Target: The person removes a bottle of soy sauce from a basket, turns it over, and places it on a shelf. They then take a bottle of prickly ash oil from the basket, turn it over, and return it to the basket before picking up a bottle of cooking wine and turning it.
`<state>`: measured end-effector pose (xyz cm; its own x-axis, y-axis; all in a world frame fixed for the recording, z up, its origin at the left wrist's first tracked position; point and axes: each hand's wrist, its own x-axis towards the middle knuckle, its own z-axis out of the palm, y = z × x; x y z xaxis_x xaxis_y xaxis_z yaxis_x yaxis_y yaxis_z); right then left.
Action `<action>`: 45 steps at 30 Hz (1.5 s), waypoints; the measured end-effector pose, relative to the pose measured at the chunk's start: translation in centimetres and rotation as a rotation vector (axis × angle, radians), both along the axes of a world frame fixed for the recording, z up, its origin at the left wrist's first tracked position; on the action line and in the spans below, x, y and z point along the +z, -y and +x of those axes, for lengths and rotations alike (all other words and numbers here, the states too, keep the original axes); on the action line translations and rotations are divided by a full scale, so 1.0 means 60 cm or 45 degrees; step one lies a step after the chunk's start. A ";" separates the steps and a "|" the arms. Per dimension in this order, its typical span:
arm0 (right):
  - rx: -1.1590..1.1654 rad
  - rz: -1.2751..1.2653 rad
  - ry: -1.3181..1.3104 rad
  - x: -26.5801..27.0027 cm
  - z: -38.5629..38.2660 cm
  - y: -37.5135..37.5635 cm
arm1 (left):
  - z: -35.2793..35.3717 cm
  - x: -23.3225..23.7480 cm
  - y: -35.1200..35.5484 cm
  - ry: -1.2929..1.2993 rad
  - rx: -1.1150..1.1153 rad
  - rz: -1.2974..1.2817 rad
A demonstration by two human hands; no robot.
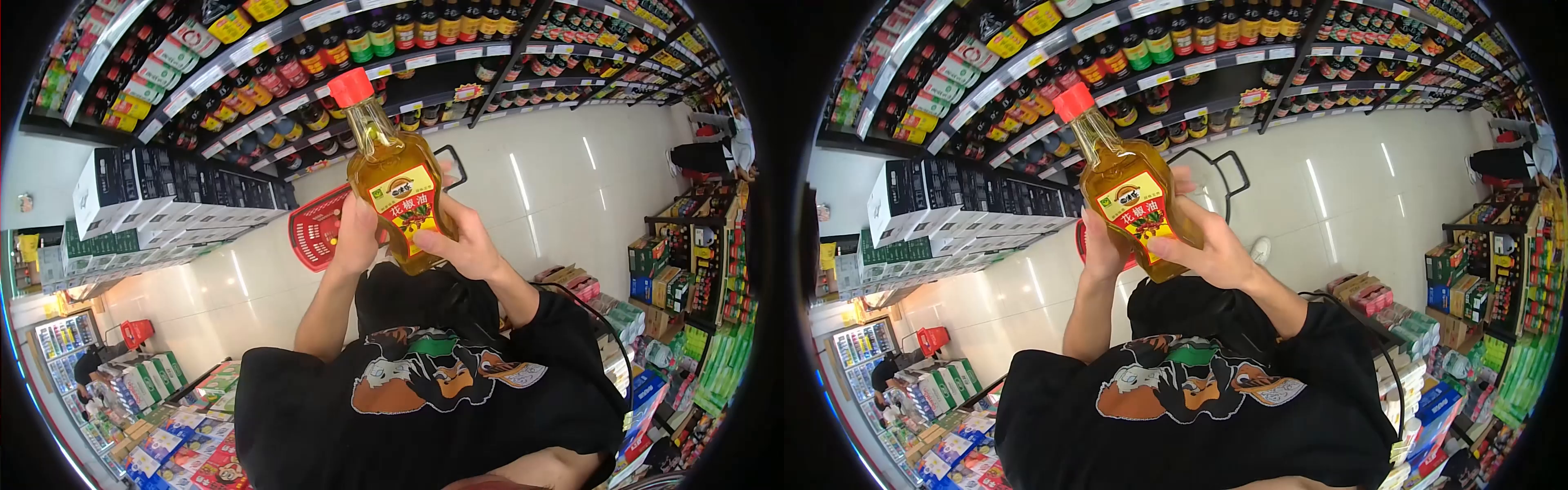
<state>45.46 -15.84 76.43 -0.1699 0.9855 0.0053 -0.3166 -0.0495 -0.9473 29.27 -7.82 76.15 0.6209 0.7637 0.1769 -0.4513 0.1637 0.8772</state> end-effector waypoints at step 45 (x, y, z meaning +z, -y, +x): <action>-0.252 -0.184 -0.084 -0.010 1.239 -0.188 | 1.309 -0.004 -0.220 0.004 -0.172 -0.129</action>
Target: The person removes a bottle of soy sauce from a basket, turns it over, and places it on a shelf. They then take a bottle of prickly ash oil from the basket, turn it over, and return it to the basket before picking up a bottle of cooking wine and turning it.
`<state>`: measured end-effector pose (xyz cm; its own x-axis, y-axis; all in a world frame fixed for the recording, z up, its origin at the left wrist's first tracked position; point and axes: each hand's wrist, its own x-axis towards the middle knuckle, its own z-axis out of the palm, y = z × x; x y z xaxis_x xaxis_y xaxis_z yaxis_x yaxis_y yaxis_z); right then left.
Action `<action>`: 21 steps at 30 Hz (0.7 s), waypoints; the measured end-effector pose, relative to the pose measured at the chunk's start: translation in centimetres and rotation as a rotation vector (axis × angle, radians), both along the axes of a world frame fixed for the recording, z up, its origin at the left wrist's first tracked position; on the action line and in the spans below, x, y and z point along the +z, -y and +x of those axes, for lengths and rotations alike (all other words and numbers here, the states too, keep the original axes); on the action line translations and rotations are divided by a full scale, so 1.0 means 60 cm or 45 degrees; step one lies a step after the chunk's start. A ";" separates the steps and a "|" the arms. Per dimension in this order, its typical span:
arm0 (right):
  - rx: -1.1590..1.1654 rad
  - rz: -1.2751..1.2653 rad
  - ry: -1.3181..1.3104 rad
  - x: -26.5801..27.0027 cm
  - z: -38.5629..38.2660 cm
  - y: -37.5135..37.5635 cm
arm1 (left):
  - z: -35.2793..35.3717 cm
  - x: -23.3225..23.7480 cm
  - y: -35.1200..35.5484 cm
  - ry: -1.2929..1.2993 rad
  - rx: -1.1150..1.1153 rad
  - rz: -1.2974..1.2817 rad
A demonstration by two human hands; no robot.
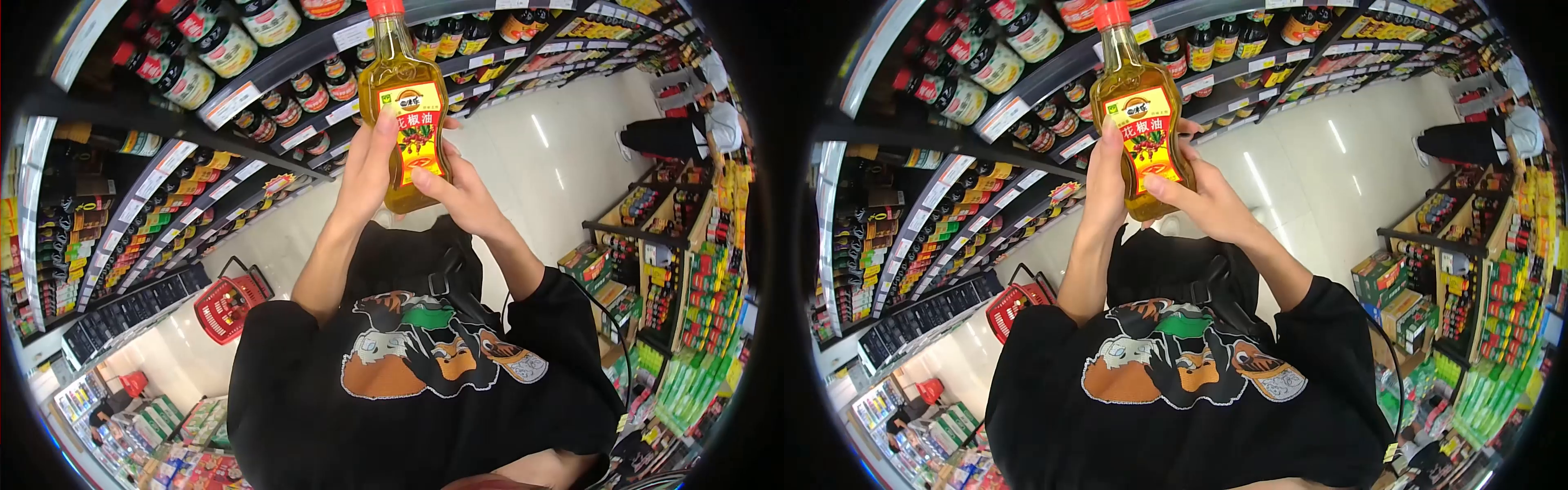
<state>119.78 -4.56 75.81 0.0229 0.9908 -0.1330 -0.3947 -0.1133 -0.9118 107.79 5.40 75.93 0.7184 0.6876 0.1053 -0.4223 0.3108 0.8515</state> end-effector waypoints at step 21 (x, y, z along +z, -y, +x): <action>0.581 0.136 -0.222 -0.066 0.562 0.031 | 0.534 -0.002 0.145 -0.343 0.835 -0.061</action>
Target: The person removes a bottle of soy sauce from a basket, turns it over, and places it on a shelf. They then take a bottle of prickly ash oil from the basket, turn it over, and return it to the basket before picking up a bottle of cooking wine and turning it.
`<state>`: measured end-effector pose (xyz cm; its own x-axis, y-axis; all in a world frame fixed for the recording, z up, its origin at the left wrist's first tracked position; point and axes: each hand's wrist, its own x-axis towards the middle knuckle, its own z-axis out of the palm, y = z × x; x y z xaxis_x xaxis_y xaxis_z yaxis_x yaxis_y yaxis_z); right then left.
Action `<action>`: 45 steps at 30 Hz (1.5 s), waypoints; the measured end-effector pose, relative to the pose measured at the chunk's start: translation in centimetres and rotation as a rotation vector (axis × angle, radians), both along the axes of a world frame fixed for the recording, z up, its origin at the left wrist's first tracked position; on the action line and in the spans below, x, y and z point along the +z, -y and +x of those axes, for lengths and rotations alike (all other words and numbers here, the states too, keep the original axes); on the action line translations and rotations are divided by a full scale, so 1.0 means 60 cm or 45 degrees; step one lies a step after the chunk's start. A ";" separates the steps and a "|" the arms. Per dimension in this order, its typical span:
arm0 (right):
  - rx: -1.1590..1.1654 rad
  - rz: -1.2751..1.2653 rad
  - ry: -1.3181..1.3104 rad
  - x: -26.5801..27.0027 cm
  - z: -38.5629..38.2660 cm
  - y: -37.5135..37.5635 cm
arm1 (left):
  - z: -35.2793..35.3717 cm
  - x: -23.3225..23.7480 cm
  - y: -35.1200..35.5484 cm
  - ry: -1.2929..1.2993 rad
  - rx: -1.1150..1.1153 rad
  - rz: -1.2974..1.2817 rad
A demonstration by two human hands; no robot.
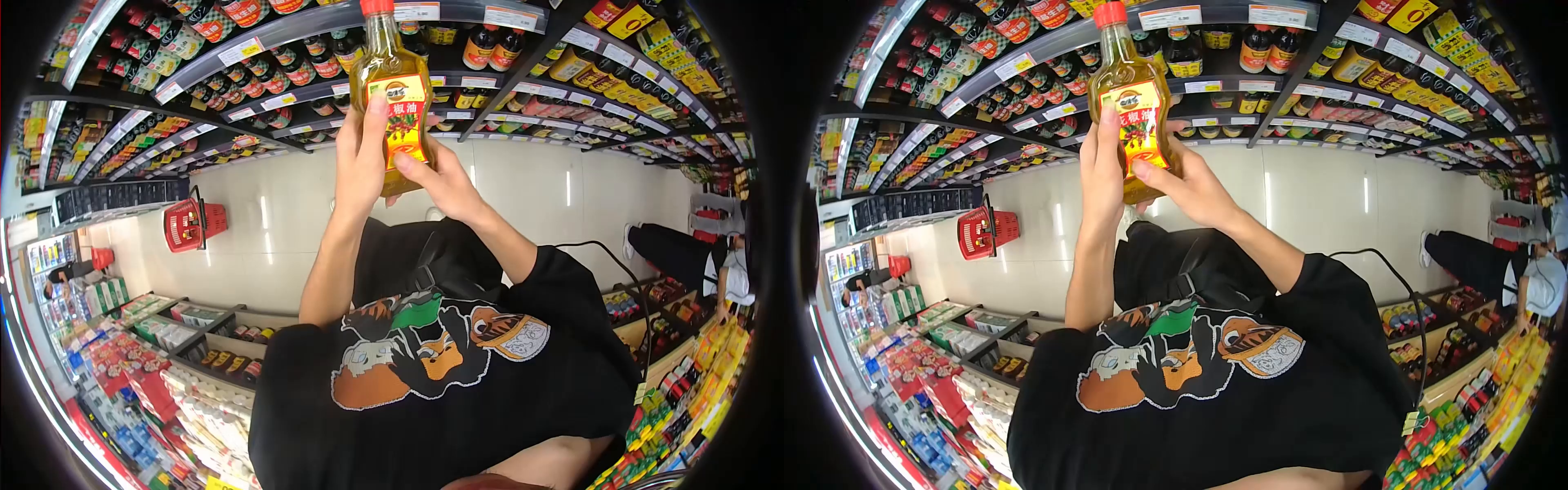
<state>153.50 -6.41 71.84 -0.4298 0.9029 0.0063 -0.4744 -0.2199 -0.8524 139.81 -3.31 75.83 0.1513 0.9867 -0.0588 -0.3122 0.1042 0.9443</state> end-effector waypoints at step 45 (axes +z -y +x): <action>0.646 0.190 0.459 -0.017 0.381 0.390 | 0.359 -0.024 0.501 0.035 0.451 0.014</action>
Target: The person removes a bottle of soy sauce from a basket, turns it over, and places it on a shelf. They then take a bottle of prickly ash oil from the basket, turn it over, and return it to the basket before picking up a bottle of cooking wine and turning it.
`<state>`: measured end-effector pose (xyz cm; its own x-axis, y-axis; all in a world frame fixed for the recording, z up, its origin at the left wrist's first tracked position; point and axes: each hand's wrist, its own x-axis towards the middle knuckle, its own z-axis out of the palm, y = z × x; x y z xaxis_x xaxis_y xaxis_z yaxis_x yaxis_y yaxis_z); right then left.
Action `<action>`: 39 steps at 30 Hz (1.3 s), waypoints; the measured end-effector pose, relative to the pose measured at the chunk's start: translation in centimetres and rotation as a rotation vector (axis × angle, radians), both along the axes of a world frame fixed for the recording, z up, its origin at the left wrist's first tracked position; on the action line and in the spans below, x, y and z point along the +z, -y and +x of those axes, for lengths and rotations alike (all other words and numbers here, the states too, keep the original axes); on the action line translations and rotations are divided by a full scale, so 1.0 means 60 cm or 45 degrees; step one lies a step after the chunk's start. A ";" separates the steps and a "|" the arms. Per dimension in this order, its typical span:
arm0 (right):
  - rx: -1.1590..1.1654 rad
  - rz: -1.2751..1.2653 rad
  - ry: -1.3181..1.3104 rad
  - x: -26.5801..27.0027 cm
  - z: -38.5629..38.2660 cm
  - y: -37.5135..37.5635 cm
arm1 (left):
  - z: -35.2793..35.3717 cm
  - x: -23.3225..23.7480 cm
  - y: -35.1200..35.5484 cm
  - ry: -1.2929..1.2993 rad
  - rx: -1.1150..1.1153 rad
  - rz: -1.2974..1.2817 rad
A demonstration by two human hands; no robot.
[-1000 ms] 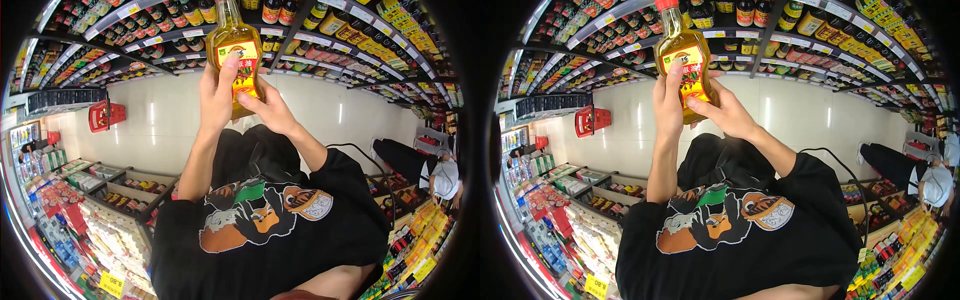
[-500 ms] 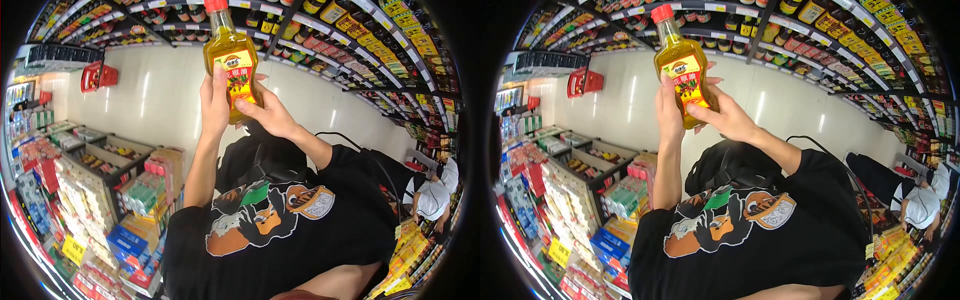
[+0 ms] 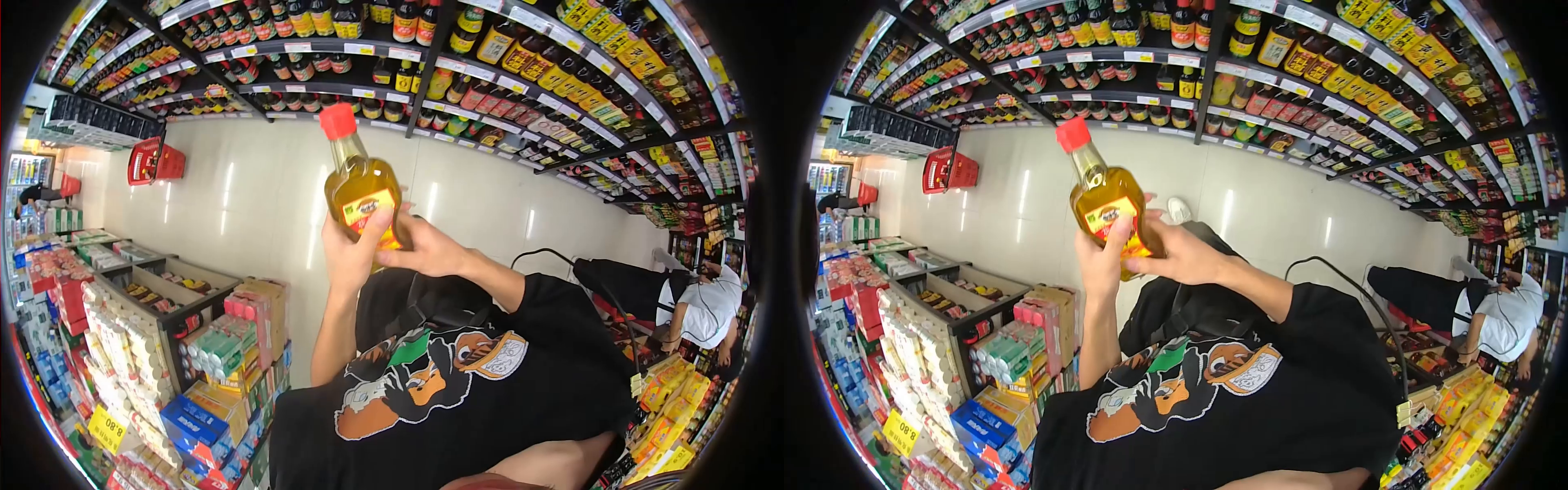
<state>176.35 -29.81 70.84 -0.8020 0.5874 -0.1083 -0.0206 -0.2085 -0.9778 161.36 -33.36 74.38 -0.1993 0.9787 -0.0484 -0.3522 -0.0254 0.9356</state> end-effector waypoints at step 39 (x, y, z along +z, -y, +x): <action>0.153 -0.045 0.142 -0.035 -0.128 -0.234 | -0.107 -0.053 -0.200 0.048 0.494 -0.296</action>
